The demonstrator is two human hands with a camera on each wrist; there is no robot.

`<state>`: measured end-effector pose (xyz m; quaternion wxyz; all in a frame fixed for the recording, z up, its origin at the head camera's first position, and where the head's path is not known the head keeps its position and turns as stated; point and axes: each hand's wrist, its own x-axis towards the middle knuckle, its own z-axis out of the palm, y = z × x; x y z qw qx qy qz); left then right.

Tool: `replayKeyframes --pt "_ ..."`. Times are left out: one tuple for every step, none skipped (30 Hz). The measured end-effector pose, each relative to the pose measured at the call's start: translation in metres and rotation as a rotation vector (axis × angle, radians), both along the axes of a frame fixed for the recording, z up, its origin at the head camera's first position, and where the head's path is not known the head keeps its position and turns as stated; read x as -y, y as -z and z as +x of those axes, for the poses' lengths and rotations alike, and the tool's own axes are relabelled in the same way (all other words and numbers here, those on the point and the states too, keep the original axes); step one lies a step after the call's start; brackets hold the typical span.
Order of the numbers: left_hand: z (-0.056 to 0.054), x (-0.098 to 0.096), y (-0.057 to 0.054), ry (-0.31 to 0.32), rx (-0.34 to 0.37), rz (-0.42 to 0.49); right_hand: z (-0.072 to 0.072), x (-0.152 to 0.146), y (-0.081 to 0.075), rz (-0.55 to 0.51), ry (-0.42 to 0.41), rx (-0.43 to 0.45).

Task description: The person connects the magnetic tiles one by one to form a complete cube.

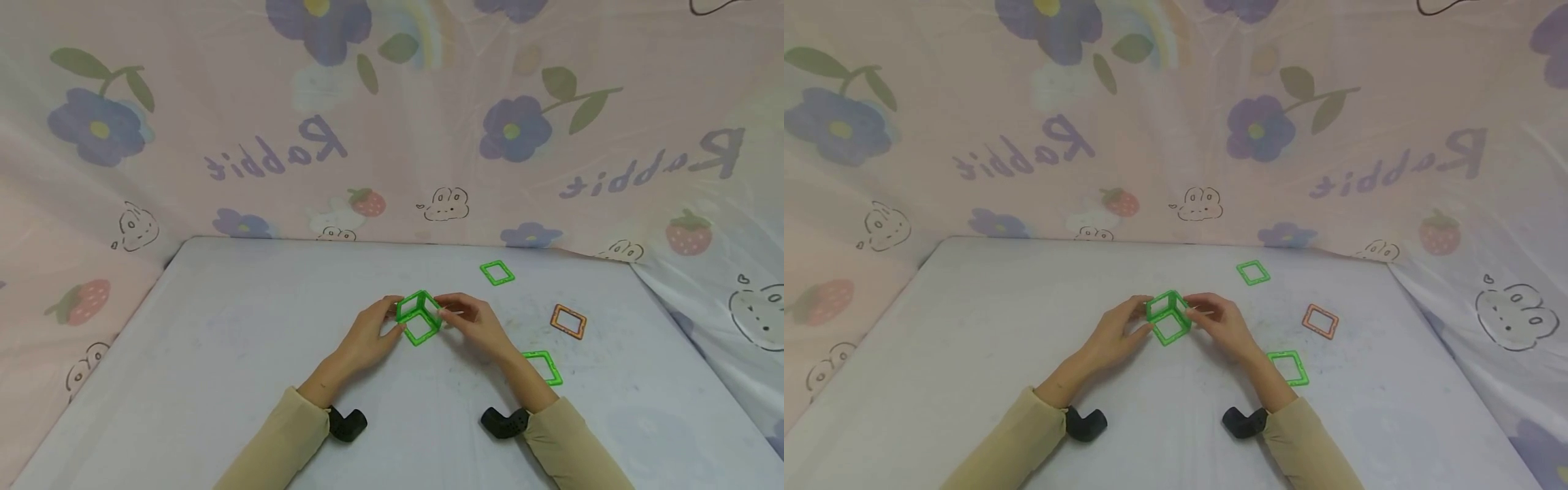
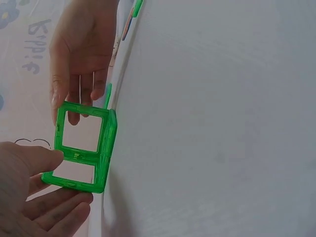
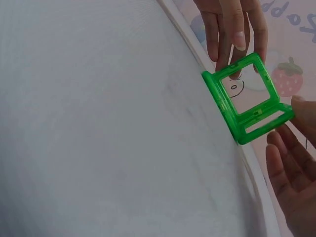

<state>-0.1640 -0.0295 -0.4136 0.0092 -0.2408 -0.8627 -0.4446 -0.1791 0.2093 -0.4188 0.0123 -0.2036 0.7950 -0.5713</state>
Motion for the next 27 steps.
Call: replayKeyframes --pt "0.0000 0.0001 -0.0002 0.004 -0.006 0.007 -0.0003 -0.0003 0.0002 0.002 0.011 -0.004" --pt "0.0000 0.0001 -0.0002 0.007 -0.011 0.014 -0.0007 -0.0007 0.0006 0.005 0.022 -0.006" --pt "0.0001 0.0001 -0.0004 0.008 -0.015 0.018 -0.0010 -0.0010 0.0010 0.008 0.031 -0.007" --pt "0.0002 0.0000 -0.0005 0.009 -0.020 0.023 -0.0014 -0.0014 0.0015 0.009 0.039 -0.008" --pt "0.0004 0.0000 -0.0004 0.011 -0.024 0.029 -0.0019 -0.0019 0.0021 0.011 0.046 -0.007" --pt "0.0006 -0.0001 -0.0005 0.011 -0.029 0.034 -0.0023 -0.0022 0.0025 0.011 0.052 -0.005" --pt "0.0006 -0.0002 -0.0006 0.009 -0.031 0.038 -0.0024 -0.0023 0.0026 0.007 0.054 -0.003" --pt "0.0005 -0.0004 -0.0001 0.008 -0.034 0.043 -0.0026 -0.0026 0.0030 0.003 0.057 0.003" --pt "0.0006 -0.0004 0.0000 0.007 -0.037 0.047 -0.0028 -0.0027 0.0032 -0.002 0.058 0.012" --pt "0.0004 -0.0006 0.0005 0.007 -0.043 0.048 -0.0028 -0.0028 0.0033 -0.007 0.059 0.021" --pt "0.0004 -0.0007 0.0008 0.007 -0.047 0.051 -0.0027 -0.0028 0.0033 -0.013 0.060 0.032" --pt "0.0003 -0.0008 0.0010 0.005 -0.051 0.053 -0.0025 -0.0026 0.0032 -0.021 0.061 0.042" --pt "0.0000 -0.0009 0.0016 0.004 -0.057 0.052 -0.0024 -0.0024 0.0029 -0.027 0.061 0.050" --pt "0.0000 -0.0008 0.0018 0.003 -0.062 0.050 -0.0024 -0.0024 0.0029 -0.030 0.064 0.056" --pt "0.0000 -0.0008 0.0017 0.001 -0.065 0.046 -0.0023 -0.0020 0.0027 -0.032 0.067 0.058" --pt "0.0000 -0.0008 0.0018 0.000 -0.070 0.041 -0.0022 -0.0018 0.0027 -0.035 0.070 0.058" --pt "0.0001 -0.0008 0.0015 -0.001 -0.071 0.037 -0.0022 -0.0016 0.0028 -0.038 0.075 0.057" --pt "0.0000 -0.0008 0.0015 -0.002 -0.075 0.032 -0.0023 -0.0013 0.0031 -0.038 0.082 0.055" --pt "-0.0001 -0.0007 0.0016 -0.001 -0.080 0.025 -0.0024 -0.0011 0.0034 -0.040 0.088 0.051" --pt "0.0001 -0.0006 0.0012 0.000 -0.081 0.022 -0.0026 -0.0008 0.0039 -0.043 0.092 0.049" --pt "0.0000 -0.0006 0.0011 -0.001 -0.076 0.019 -0.0029 -0.0005 0.0044 -0.045 0.095 0.049" --pt "0.0001 -0.0005 0.0010 0.000 -0.070 0.017 -0.0032 -0.0003 0.0048 -0.047 0.097 0.050" --pt "0.0001 -0.0004 0.0009 -0.001 -0.063 0.017 -0.0034 0.0000 0.0050 -0.048 0.099 0.051" --pt "0.0003 -0.0003 0.0007 -0.001 -0.054 0.017 -0.0037 0.0003 0.0052 -0.049 0.100 0.051" --pt "0.0005 -0.0002 0.0005 0.000 -0.048 0.017 -0.0040 0.0004 0.0054 -0.049 0.101 0.054" --pt "0.0007 -0.0002 0.0003 0.000 -0.035 0.021 -0.0043 0.0005 0.0056 -0.047 0.103 0.058" --pt "0.0008 -0.0002 0.0002 -0.001 -0.022 0.023 -0.0044 0.0005 0.0056 -0.047 0.104 0.062"
